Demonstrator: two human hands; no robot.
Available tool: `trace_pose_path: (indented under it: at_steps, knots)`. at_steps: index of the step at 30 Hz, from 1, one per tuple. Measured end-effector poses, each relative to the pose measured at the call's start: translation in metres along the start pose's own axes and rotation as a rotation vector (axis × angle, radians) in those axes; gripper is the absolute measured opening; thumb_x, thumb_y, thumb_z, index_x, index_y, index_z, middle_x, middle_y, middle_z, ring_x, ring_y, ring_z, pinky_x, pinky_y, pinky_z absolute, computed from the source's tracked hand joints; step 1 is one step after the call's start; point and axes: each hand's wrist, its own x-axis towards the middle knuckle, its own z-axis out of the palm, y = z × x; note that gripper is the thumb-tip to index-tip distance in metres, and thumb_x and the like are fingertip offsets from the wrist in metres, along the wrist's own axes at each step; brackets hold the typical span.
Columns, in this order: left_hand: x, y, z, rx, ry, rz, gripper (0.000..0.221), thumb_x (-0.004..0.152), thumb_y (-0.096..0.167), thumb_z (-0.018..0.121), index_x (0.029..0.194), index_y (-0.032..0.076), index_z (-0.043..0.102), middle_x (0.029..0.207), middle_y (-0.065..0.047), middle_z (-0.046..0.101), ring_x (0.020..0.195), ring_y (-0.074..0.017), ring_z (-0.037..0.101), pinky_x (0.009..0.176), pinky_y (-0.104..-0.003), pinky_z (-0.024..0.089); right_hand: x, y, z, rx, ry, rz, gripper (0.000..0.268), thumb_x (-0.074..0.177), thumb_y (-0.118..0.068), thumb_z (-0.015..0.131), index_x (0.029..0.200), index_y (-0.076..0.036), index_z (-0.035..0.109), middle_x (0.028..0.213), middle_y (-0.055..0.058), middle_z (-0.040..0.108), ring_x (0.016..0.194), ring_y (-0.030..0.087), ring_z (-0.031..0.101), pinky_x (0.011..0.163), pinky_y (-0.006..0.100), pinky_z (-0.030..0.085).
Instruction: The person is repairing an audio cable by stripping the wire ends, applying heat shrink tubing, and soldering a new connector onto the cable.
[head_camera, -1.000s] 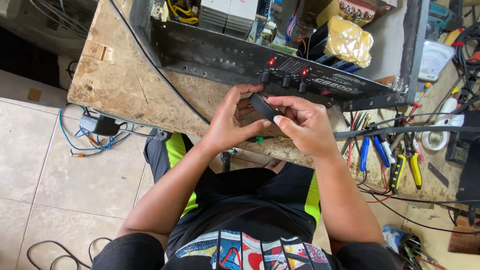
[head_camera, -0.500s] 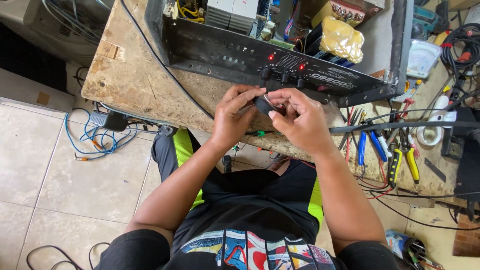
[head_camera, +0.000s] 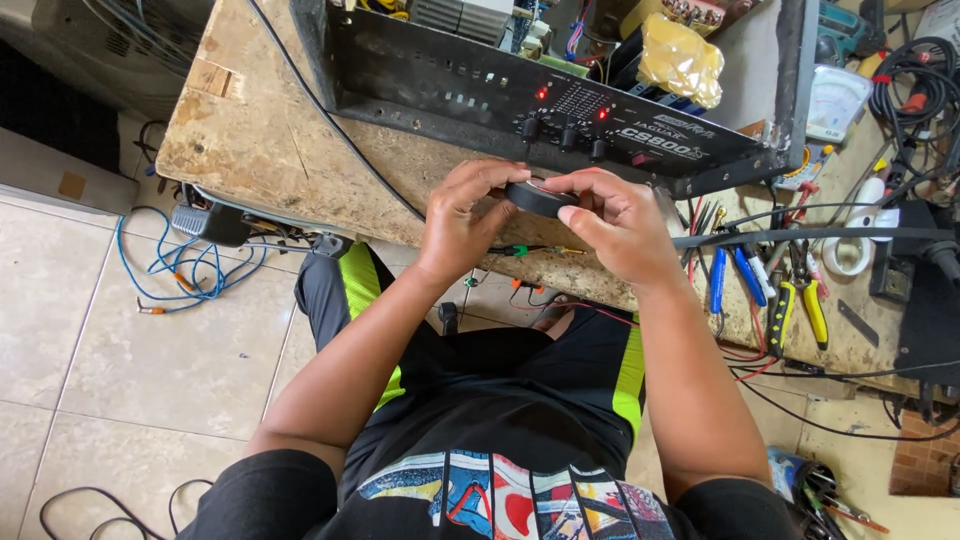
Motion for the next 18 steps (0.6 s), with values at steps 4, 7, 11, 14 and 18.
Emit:
trace_pose_path:
  at_steps: [4,7,11,14,18]
  knots:
    - [-0.003,-0.005,0.001,0.082,-0.011,0.101,0.027,0.089,0.007,0.082,0.115,0.013,0.077,0.110,-0.008,0.074,0.106,-0.0360,0.070,0.089,-0.048,0.058,0.002,0.000,0.003,-0.004,-0.007,-0.005,0.026,0.086,0.000,0.071,0.111,0.005,0.076,0.102,0.015,0.069,0.074,0.006,0.056,0.061,0.020,0.049]
    - [-0.005,-0.004,0.003,0.112,-0.013,0.135,0.026,0.087,0.005,0.084,0.112,0.013,0.078,0.107,-0.008,0.074,0.101,-0.0350,0.070,0.084,-0.046,0.060,0.002,0.011,-0.001,-0.105,-0.029,-0.029,0.025,0.086,-0.002,0.072,0.110,0.005,0.076,0.102,0.016,0.069,0.075,0.008,0.055,0.060,0.024,0.049]
    - [-0.004,-0.003,0.004,0.127,-0.014,0.155,0.027,0.085,0.006,0.086,0.110,0.014,0.079,0.105,-0.007,0.074,0.099,-0.0336,0.070,0.083,-0.046,0.060,0.004,0.015,-0.002,-0.185,-0.005,-0.003,0.023,0.084,-0.006,0.075,0.106,0.001,0.077,0.099,0.013,0.069,0.069,0.010,0.056,0.056,0.024,0.048]
    - [-0.006,-0.003,0.005,0.112,-0.009,0.159,0.026,0.088,0.000,0.083,0.111,0.010,0.078,0.101,-0.009,0.072,0.098,-0.0358,0.068,0.082,-0.047,0.060,0.005,0.017,0.001,-0.265,0.006,-0.006,0.022,0.083,-0.010,0.079,0.103,-0.002,0.077,0.098,0.009,0.069,0.065,0.010,0.056,0.053,0.023,0.047]
    - [-0.010,-0.013,0.006,0.155,-0.021,0.209,0.024,0.085,0.005,0.085,0.107,0.013,0.079,0.101,-0.007,0.073,0.095,-0.0325,0.070,0.080,-0.044,0.060,0.005,0.015,0.008,-0.338,0.027,0.014,0.018,0.084,-0.019,0.084,0.096,-0.008,0.076,0.098,0.009,0.071,0.060,0.014,0.057,0.053,0.026,0.047]
